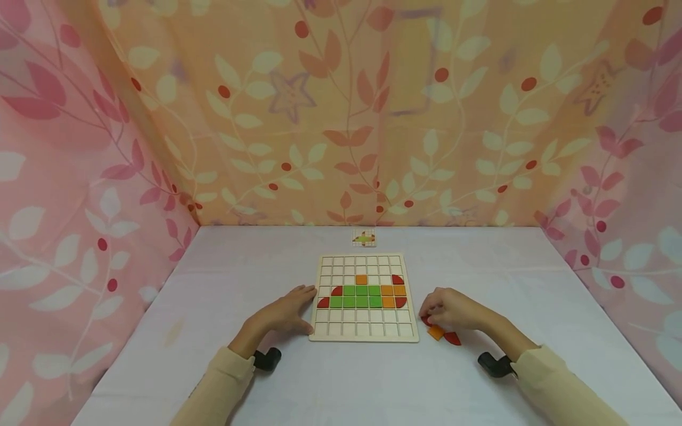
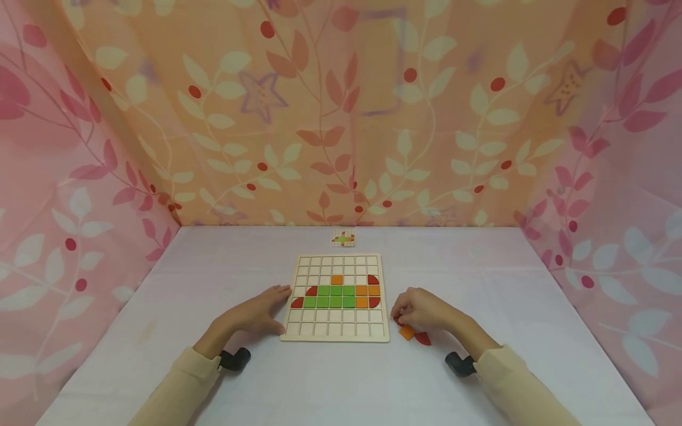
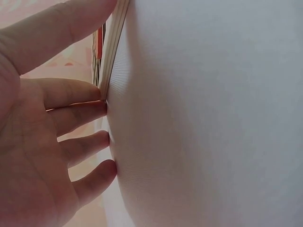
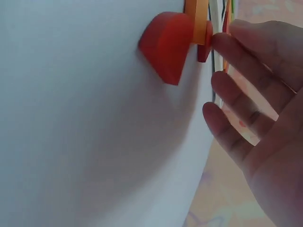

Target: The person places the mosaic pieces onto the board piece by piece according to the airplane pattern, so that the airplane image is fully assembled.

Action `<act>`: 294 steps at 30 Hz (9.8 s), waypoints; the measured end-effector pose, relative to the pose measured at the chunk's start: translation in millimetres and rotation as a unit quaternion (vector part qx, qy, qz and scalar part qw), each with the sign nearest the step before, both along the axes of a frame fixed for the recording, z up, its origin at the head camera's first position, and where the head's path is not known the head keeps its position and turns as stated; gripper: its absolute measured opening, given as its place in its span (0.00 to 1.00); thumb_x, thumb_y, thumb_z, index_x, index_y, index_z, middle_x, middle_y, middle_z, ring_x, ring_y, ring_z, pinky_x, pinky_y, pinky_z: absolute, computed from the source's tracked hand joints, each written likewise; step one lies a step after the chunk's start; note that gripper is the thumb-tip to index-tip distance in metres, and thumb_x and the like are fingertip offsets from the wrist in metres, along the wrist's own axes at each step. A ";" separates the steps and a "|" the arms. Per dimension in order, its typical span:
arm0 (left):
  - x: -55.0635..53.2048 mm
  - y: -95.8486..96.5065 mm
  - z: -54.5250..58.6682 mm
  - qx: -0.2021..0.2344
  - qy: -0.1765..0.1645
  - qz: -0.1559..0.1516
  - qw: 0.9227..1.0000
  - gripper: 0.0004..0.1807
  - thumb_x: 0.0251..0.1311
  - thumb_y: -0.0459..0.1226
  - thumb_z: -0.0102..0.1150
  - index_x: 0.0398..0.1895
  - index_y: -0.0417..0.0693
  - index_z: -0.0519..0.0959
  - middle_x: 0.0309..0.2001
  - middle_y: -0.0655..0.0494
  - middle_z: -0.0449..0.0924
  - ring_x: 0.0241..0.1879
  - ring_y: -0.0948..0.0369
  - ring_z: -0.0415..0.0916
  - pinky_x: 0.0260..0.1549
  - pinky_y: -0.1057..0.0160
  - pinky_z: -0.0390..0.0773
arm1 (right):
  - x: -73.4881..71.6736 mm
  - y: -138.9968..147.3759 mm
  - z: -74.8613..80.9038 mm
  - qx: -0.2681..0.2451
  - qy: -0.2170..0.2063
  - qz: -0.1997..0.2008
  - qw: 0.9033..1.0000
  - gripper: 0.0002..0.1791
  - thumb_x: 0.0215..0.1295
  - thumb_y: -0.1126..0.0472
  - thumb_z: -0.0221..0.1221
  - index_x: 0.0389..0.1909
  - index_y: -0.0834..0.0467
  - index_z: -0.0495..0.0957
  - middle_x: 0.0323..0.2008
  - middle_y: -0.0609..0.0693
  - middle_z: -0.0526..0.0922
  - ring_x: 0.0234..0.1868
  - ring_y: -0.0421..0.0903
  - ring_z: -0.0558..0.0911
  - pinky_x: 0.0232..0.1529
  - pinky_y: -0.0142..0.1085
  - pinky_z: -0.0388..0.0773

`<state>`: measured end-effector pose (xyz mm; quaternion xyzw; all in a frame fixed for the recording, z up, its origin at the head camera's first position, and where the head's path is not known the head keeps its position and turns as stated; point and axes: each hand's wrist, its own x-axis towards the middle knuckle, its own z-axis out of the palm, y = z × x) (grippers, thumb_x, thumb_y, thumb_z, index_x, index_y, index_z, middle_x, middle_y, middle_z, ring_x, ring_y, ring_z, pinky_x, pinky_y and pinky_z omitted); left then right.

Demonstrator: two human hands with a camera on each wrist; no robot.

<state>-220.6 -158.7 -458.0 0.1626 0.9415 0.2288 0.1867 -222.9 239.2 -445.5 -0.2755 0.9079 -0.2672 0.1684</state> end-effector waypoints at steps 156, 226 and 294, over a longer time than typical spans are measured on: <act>-2.8 0.6 -3.9 -0.005 0.002 0.001 1.000 0.51 0.45 0.41 0.76 0.73 0.41 0.60 0.76 0.49 0.55 0.78 0.48 0.45 0.74 0.44 0.52 | -70.0 -25.5 33.5 0.043 0.160 -0.037 0.985 0.11 0.57 0.64 0.66 0.41 0.60 0.86 0.35 0.50 0.82 0.39 0.51 0.79 0.44 0.43 0.77; -1.6 0.5 -2.8 -0.004 -0.001 0.010 1.000 0.51 0.45 0.41 0.77 0.73 0.43 0.60 0.76 0.50 0.56 0.78 0.49 0.45 0.73 0.44 0.53 | -108.5 -139.8 3.8 0.102 0.121 0.036 0.987 0.07 0.63 0.64 0.62 0.39 0.56 0.86 0.38 0.50 0.80 0.41 0.46 0.74 0.54 0.42 0.77; -1.2 -1.2 -3.3 -0.007 -0.009 -0.005 1.000 0.51 0.47 0.42 0.75 0.74 0.42 0.58 0.77 0.49 0.54 0.78 0.48 0.43 0.74 0.44 0.51 | 11.1 -7.9 6.6 0.016 0.025 -0.048 0.998 0.09 0.58 0.63 0.64 0.40 0.54 0.86 0.40 0.43 0.82 0.45 0.44 0.76 0.46 0.39 0.78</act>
